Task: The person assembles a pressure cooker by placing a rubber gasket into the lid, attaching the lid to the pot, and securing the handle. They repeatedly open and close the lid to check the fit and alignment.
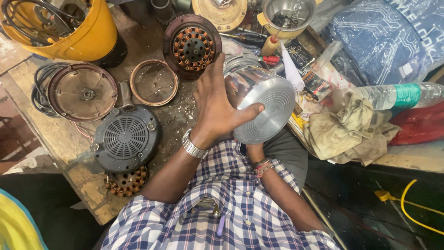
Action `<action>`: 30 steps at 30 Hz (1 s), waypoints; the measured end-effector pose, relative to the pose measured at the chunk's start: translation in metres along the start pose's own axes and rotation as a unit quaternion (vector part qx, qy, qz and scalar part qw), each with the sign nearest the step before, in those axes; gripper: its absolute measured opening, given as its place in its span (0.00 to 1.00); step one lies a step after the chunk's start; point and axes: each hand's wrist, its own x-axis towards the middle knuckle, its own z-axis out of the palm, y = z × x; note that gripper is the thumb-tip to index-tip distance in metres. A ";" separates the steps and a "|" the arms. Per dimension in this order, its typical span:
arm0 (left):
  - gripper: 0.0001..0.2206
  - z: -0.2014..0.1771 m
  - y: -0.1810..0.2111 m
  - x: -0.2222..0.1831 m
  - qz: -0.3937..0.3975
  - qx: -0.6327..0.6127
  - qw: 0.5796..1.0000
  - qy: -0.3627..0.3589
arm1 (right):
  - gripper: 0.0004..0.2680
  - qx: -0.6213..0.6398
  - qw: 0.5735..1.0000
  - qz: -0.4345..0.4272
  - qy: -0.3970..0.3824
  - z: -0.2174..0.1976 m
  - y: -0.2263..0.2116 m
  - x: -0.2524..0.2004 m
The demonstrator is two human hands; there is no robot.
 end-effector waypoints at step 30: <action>0.42 0.117 -0.119 -0.114 -0.470 -0.753 0.459 -0.037 | 0.25 -0.658 0.711 -0.241 0.056 0.116 -0.120 -0.120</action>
